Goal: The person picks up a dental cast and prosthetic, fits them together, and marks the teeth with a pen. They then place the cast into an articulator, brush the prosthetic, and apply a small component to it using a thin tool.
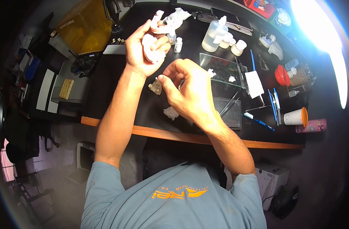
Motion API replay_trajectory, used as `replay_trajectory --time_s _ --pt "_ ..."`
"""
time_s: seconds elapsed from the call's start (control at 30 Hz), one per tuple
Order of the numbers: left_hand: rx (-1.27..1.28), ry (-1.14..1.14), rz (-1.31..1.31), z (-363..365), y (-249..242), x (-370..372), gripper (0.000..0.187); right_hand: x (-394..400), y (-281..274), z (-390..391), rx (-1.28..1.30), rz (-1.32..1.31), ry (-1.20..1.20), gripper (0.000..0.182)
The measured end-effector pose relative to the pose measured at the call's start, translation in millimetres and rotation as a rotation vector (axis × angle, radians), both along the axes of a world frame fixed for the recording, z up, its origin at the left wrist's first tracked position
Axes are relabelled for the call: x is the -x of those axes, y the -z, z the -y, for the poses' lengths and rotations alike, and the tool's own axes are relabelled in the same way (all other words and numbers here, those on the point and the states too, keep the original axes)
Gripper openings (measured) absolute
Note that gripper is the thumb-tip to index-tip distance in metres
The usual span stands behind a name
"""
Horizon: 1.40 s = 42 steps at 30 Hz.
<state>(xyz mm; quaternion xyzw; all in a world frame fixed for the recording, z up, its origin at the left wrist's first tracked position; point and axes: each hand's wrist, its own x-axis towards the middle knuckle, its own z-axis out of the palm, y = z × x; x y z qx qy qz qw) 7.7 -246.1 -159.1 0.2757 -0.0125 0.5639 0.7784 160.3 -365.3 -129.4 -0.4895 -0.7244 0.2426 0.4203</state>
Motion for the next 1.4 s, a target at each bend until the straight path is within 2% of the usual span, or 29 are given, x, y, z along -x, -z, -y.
replay_trajectory --time_s 0.07,0.2,0.27,0.3,0.33,0.4,0.47,0.6,0.8,0.87,0.93,1.07,1.2,1.4 --pt "0.012 -0.013 0.015 1.5 0.4 -2.4 0.029 1.3 -1.2 -3.1 0.054 -0.074 0.048 0.017" --pt "0.037 -0.041 0.019 6.0 -3.1 -6.2 0.029 6.4 -2.1 -4.8 0.049 -0.221 -0.014 0.024" --pt "-0.012 0.003 0.000 5.5 -2.4 -5.0 0.033 13.4 -0.3 -6.3 -0.081 -0.126 -0.003 0.024" --pt "0.044 -0.047 -0.041 7.1 -2.9 -8.8 0.035 16.5 0.6 -8.0 -0.147 -0.082 0.005 0.024" --pt "-0.038 0.050 0.001 2.7 4.4 -5.6 0.035 18.4 4.6 -11.8 -0.202 -0.070 0.013 0.024" --pt "0.030 -0.132 -0.087 7.3 0.6 -15.5 0.035 21.6 11.8 -21.2 -0.319 -0.047 0.032 0.023" --pt "0.102 -0.168 -0.068 7.6 0.6 -19.2 0.027 18.5 8.4 -19.2 -0.370 0.019 0.060 0.018" --pt "0.178 -0.230 -0.055 6.3 -1.0 -14.2 0.024 -3.0 4.6 -9.4 -0.384 0.135 0.033 0.017" --pt "0.198 -0.158 0.129 -3.9 10.9 -5.7 0.025 -25.2 13.0 -8.2 -0.611 0.253 -0.004 0.037" --pt "0.399 -0.340 0.032 -0.7 6.9 -15.2 0.030 -29.7 11.4 -9.4 -0.665 0.275 0.001 0.042" --pt "0.461 -0.317 -0.002 9.6 -5.7 -19.7 0.031 -33.9 8.7 -11.7 -0.707 0.262 -0.023 0.047" --pt "0.284 -0.243 -0.230 14.4 -6.2 -16.7 0.029 -40.6 3.9 -16.7 -0.763 0.260 -0.035 0.049" --pt "0.199 -0.093 -0.304 13.5 -7.8 -10.3 0.035 -45.4 -1.6 -17.9 -0.771 0.253 0.012 0.051" --pt "0.149 0.271 -0.317 29.5 -22.2 0.9 0.041 -56.3 -15.6 -28.5 -0.711 0.176 0.028 0.036"
